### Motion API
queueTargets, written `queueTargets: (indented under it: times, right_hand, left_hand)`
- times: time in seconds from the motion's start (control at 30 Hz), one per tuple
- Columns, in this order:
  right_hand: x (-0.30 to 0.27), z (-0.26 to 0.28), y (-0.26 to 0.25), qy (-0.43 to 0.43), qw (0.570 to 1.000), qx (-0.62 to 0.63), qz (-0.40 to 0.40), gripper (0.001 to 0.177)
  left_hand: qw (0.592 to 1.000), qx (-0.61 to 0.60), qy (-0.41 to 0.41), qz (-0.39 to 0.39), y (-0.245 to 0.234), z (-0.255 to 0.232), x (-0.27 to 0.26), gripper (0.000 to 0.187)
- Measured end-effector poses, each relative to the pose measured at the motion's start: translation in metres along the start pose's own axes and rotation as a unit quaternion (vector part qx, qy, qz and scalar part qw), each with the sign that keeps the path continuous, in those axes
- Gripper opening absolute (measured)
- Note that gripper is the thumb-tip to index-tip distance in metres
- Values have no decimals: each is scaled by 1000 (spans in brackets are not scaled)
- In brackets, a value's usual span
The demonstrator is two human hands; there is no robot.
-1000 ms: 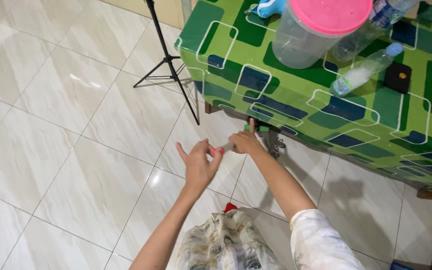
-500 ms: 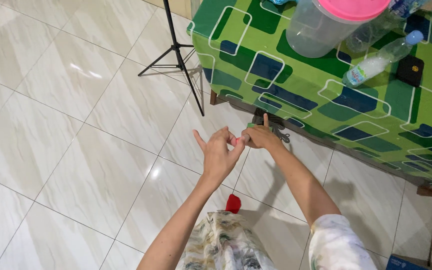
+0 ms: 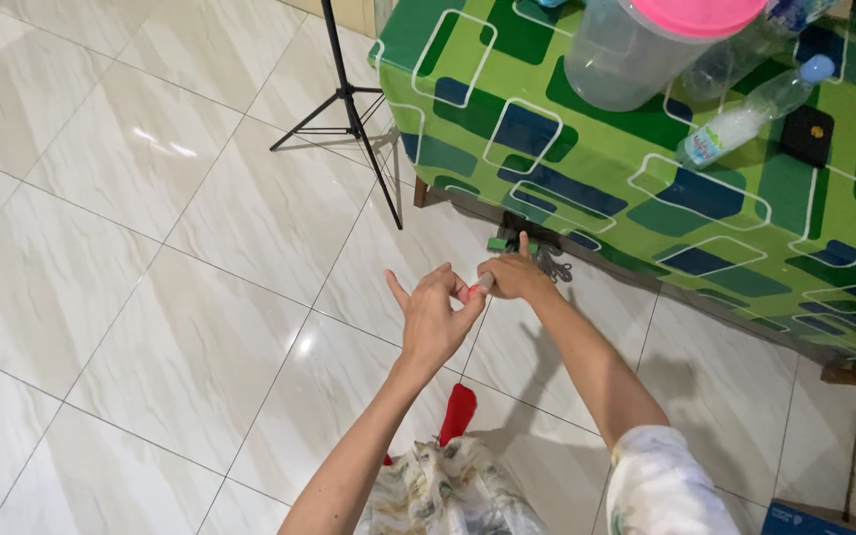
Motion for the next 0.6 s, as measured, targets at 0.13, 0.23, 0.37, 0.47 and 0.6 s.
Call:
queueTargets:
  times: [0.13, 0.23, 0.37, 0.47, 0.6]
  right_hand:
    - [-7, 11, -11, -8, 1000, -2, 0, 19]
    - [-3, 7, -14, 25, 999, 20, -4, 16]
    - [8, 0, -10, 25, 999, 17, -26, 19]
    - [10, -3, -2, 30, 999, 4, -24, 24]
    - [14, -7, 10, 38, 999, 3, 20, 24]
  left_hand:
    - [1000, -30, 1, -2, 2, -3, 3, 35]
    - [1000, -23, -18, -8, 2, 0, 13, 37]
    - [1000, -13, -11, -21, 2, 6, 18, 35]
    - [1000, -1, -29, -8, 7, 17, 15, 36]
    - [997, 28, -73, 25, 0, 11, 6, 40]
Point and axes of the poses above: each hand's wrist, its own x-axis towards the middle knuckle, its own y-axis out of the palm, z = x × y, the point moved 4 cm from there along x, towards the middle knuckle, and after that the axes turned 14 degrees about -y, right-handed, at the moved point
